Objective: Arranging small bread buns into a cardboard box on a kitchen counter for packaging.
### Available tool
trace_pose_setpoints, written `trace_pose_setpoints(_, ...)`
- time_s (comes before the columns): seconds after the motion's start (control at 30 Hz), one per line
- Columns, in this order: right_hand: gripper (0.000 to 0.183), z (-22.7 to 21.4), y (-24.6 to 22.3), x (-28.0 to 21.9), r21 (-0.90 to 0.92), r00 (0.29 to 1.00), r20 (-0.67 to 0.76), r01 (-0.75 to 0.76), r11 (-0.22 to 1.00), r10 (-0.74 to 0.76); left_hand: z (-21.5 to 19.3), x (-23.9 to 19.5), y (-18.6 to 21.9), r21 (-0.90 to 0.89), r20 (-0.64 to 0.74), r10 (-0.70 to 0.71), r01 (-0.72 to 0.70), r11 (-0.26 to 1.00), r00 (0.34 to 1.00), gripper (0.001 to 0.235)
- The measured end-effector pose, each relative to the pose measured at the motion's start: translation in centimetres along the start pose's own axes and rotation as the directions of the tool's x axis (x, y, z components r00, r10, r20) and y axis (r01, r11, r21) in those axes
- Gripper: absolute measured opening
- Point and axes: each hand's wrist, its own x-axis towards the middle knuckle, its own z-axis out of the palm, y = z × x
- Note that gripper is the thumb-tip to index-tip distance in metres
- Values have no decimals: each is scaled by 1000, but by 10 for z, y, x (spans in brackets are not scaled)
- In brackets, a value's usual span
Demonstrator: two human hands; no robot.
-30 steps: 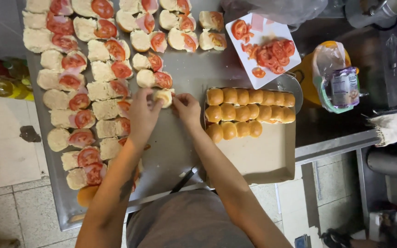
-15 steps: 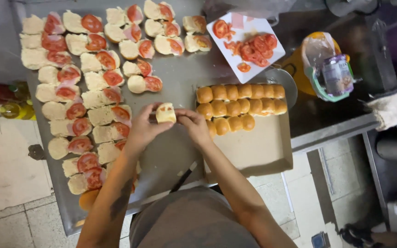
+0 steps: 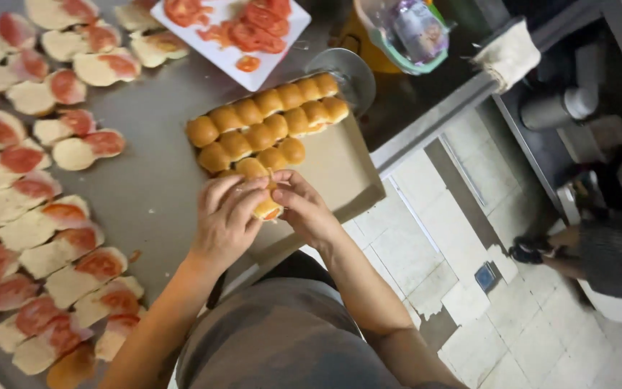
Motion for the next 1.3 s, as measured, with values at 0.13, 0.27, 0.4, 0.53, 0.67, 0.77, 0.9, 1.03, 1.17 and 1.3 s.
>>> trace_pose_setpoints(0.13, 40, -49, -16, 20, -91, 945, -286, 140, 986, -161, 8, -3, 1, -59, 168, -97, 108, 992, 981, 79)
trace_pose_setpoints(0.27, 37, -127, 0, 61, -218, 840, -473, 181, 959, -266, -1, -25, -4, -71, 229, -565, 593, 802, 792, 73)
trace_pose_setpoints(0.4, 32, -153, 32, 98, -303, 818, -501, 140, 943, -282, -3, -24, -5, -6, 528, -823, 970, 243, 210, 81)
trace_pose_setpoints(0.53, 39, -148, 29, 96, -340, 845, -465, 105, 935, -264, 7, -41, -15, -24, 500, -841, 973, 229, 210, 70)
trace_pose_setpoints(0.67, 43, -184, 44, 111, -531, 891, -328, 99, 842, -312, 15, -63, -29, -129, 525, -820, 973, 190, 230, 75)
trace_pose_setpoints(0.77, 51, -169, 36, 104, -823, 847, -308, -9, 568, -434, -4, -75, -46, -95, 531, -807, 965, 246, 258, 83)
trace_pose_setpoints(0.9, 53, -101, 21, 102, -998, 658, 57, 37, -43, -751, -49, -86, -91, 170, 240, -859, 851, 497, 453, 68)
trace_pose_setpoints(1.03, 57, 33, 54, 144, -916, 774, 145, 340, 211, -616, -99, -83, -157, 642, 9, -819, 624, 445, 574, 87)
trace_pose_setpoints(1.17, 31, 93, 141, 237, -864, 934, 241, 330, 380, -263, -110, -85, -205, 728, -55, -668, 488, 482, 742, 69)
trace_pose_setpoints(1.3, 28, 118, 184, 289, -910, 996, 27, 61, 409, -89, -96, -108, -237, 726, -4, -680, 470, 502, 733, 67)
